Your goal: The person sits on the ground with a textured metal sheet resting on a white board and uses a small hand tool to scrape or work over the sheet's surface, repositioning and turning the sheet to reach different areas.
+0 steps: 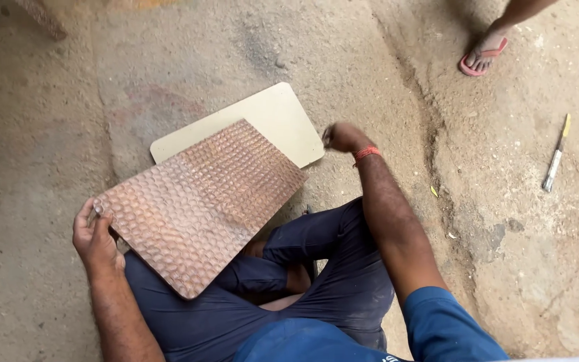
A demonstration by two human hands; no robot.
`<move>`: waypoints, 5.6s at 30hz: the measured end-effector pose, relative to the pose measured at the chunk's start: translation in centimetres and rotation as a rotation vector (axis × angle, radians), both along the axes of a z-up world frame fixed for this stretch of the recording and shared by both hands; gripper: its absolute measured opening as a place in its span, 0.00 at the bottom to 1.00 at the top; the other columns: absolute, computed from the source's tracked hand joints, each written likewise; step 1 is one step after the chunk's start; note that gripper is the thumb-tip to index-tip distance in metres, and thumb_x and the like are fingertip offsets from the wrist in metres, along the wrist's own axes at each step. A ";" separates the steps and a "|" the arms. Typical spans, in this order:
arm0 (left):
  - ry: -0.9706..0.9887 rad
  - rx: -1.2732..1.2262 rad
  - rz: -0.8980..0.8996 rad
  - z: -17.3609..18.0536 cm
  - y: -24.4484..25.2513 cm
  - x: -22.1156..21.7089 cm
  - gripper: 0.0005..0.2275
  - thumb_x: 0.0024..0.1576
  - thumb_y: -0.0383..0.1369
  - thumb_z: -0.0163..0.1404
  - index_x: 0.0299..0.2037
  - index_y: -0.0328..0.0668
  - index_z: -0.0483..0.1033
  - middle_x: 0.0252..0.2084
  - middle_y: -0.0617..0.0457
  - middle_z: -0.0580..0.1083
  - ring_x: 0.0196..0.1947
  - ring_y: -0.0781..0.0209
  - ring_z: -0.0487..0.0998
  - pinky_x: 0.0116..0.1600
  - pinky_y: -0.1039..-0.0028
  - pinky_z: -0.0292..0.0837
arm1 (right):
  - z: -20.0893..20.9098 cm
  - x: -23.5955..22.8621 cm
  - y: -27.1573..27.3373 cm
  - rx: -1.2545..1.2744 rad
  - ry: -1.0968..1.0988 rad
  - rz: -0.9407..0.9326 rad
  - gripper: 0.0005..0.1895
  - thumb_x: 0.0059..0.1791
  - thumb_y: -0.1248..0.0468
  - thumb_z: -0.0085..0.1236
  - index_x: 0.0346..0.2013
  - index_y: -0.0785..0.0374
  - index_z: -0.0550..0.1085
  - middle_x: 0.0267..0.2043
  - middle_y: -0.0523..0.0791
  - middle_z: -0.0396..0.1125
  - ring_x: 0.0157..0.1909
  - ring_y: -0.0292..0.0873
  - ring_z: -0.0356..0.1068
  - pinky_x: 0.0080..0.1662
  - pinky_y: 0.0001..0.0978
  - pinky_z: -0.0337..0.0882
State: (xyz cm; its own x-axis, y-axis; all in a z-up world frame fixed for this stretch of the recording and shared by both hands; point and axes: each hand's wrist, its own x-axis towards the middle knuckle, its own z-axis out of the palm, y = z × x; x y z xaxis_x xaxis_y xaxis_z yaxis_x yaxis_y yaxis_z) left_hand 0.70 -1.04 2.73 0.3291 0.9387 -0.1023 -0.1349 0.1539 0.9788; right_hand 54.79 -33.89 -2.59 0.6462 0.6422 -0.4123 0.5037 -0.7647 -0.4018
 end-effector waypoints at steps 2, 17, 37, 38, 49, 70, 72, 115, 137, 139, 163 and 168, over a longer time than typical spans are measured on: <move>0.022 0.015 0.005 -1.3 0.8 -0.4 0.23 0.61 0.18 0.48 0.68 0.27 0.66 0.58 0.43 0.75 0.54 0.60 0.78 0.61 0.74 0.75 | 0.2 -0.5 -0.3 -0.102 0.221 0.065 0.12 0.46 0.58 0.67 0.43 0.54 0.81 0.46 0.45 0.76 0.44 0.43 0.72 0.51 0.46 0.71; 0.003 -0.020 0.020 -2.6 1.5 -1.5 0.25 0.62 0.16 0.49 0.72 0.32 0.68 0.56 0.45 0.77 0.50 0.59 0.80 0.53 0.71 0.80 | 7.8 -3.7 0.3 0.257 -0.035 0.081 0.14 0.45 0.62 0.64 0.45 0.54 0.78 0.41 0.43 0.76 0.43 0.46 0.76 0.44 0.42 0.73; -0.023 0.010 0.007 -2.8 1.5 -1.4 0.23 0.63 0.15 0.49 0.70 0.28 0.67 0.58 0.41 0.76 0.54 0.55 0.80 0.59 0.69 0.80 | 16.8 -1.7 -1.0 1.225 0.190 -0.487 0.41 0.57 0.64 0.56 0.80 0.56 0.47 0.43 0.46 0.71 0.31 0.32 0.66 0.29 0.24 0.71; -0.027 0.016 0.000 -3.2 1.5 -1.5 0.23 0.62 0.15 0.48 0.70 0.28 0.67 0.58 0.40 0.76 0.54 0.55 0.80 0.61 0.68 0.80 | 19.4 -2.4 -1.0 1.379 0.365 -0.211 0.41 0.59 0.64 0.56 0.82 0.57 0.46 0.47 0.46 0.71 0.32 0.32 0.65 0.30 0.24 0.70; 0.032 -0.021 0.038 -0.3 0.4 -0.9 0.23 0.62 0.17 0.48 0.70 0.30 0.65 0.59 0.41 0.76 0.55 0.55 0.79 0.61 0.67 0.78 | 27.0 -5.8 -0.5 1.931 0.708 0.264 0.50 0.55 0.66 0.60 0.79 0.50 0.36 0.36 0.47 0.69 0.21 0.32 0.61 0.24 0.24 0.66; 0.030 0.007 0.014 0.8 -0.2 -1.1 0.23 0.62 0.15 0.45 0.71 0.26 0.66 0.60 0.40 0.75 0.55 0.54 0.81 0.60 0.68 0.81 | 24.3 -3.5 -7.6 2.286 0.362 -0.264 0.38 0.62 0.61 0.52 0.79 0.46 0.40 0.40 0.43 0.60 0.27 0.31 0.52 0.27 0.23 0.56; 0.025 0.012 0.017 0.5 -0.1 -0.8 0.24 0.62 0.15 0.45 0.71 0.26 0.66 0.60 0.39 0.75 0.55 0.54 0.81 0.60 0.68 0.81 | 24.8 -3.0 -7.4 2.288 0.374 -0.246 0.40 0.62 0.61 0.52 0.81 0.46 0.40 0.40 0.43 0.60 0.27 0.31 0.53 0.28 0.23 0.56; 0.006 0.059 -0.039 -2.1 1.4 -2.9 0.25 0.62 0.14 0.46 0.72 0.24 0.64 0.62 0.39 0.73 0.58 0.53 0.78 0.66 0.67 0.77 | 22.9 -4.0 -3.2 1.694 0.428 0.049 0.41 0.56 0.66 0.64 0.78 0.49 0.50 0.38 0.46 0.65 0.25 0.34 0.60 0.25 0.25 0.63; 0.045 0.008 0.042 -0.5 0.4 -0.3 0.23 0.61 0.17 0.49 0.69 0.30 0.67 0.58 0.44 0.76 0.54 0.61 0.78 0.61 0.72 0.76 | -7.3 -7.8 6.2 -0.057 0.411 0.089 0.24 0.54 0.56 0.51 0.66 0.51 0.67 0.59 0.49 0.70 0.53 0.49 0.72 0.54 0.47 0.75; 0.049 0.005 0.041 -0.5 0.5 -0.5 0.23 0.61 0.17 0.49 0.68 0.29 0.67 0.58 0.43 0.76 0.54 0.61 0.78 0.61 0.72 0.76 | -5.5 -9.0 6.4 -0.084 0.443 0.087 0.24 0.54 0.56 0.50 0.66 0.50 0.67 0.59 0.49 0.71 0.51 0.50 0.74 0.52 0.47 0.77; 0.214 1.564 -0.764 23.4 -18.2 29.0 0.21 0.60 0.33 0.56 0.63 0.37 0.69 0.48 0.42 0.78 0.46 0.52 0.79 0.51 0.63 0.77 | -6.9 -12.0 6.6 -0.157 0.234 0.408 0.22 0.45 0.56 0.63 0.53 0.53 0.77 0.49 0.46 0.77 0.52 0.49 0.76 0.52 0.44 0.74; 1.352 1.283 -1.529 8.9 -19.3 27.1 0.29 0.59 0.40 0.55 0.70 0.42 0.60 0.51 0.44 0.75 0.51 0.50 0.77 0.59 0.54 0.70 | -5.3 -11.7 6.7 -0.215 0.287 0.454 0.20 0.42 0.58 0.68 0.49 0.55 0.80 0.47 0.45 0.77 0.49 0.47 0.78 0.51 0.41 0.76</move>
State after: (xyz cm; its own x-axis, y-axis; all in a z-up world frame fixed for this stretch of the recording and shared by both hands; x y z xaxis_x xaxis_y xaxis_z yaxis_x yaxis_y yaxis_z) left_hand 27.84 -20.36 11.60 0.8257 -0.0520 -0.5617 -0.0307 -0.9984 0.0474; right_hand 43.13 -27.24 -7.92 0.1687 0.7111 -0.6825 0.6939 -0.5774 -0.4302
